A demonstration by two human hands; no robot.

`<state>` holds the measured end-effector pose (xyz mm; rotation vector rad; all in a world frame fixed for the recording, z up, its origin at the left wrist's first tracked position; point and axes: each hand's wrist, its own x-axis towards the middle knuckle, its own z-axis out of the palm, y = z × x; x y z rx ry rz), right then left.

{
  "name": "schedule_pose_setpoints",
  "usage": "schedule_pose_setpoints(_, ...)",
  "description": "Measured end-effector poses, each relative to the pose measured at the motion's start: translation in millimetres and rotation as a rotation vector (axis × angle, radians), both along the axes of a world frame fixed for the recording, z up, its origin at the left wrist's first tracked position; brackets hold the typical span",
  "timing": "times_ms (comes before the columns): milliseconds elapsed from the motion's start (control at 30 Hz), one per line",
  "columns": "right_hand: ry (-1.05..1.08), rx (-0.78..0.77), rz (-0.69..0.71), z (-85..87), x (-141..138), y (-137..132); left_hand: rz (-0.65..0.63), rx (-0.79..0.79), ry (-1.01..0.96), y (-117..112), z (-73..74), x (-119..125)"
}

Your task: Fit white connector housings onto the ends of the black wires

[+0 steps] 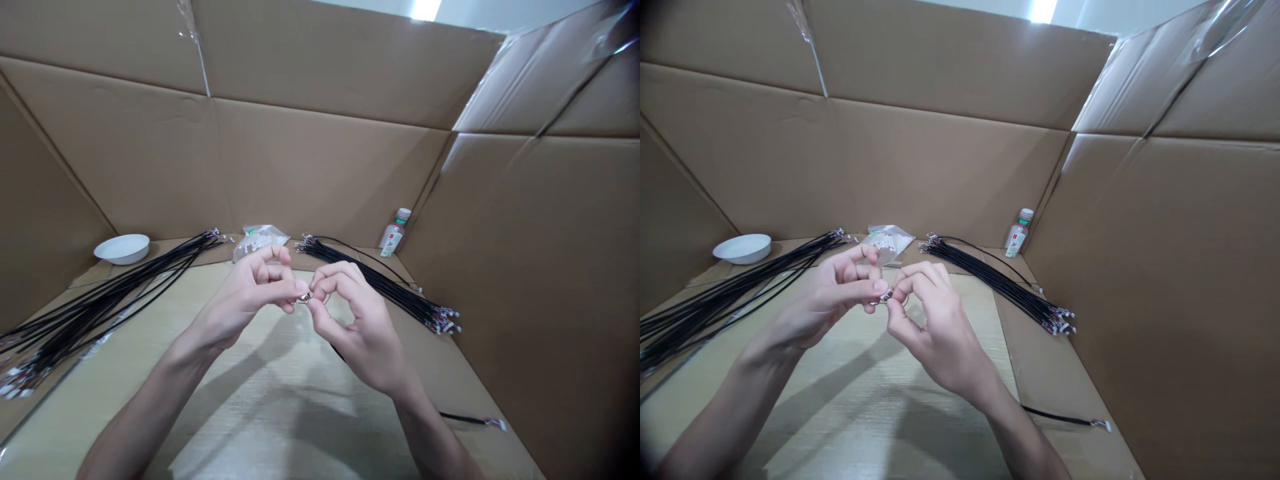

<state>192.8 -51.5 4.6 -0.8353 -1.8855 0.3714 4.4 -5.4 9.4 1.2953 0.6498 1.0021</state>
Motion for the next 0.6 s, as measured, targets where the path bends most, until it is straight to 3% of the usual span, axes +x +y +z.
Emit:
schedule_pose_setpoints(200,0.081,-0.003,0.02,-2.6,-0.6,5.4,0.004,0.043,-0.013,1.7,-0.2,-2.2)
schedule_pose_setpoints(600,0.256,-0.159,0.124,-7.5,-1.4,7.8,0.006,0.069,-0.029,0.7,1.6,-0.4)
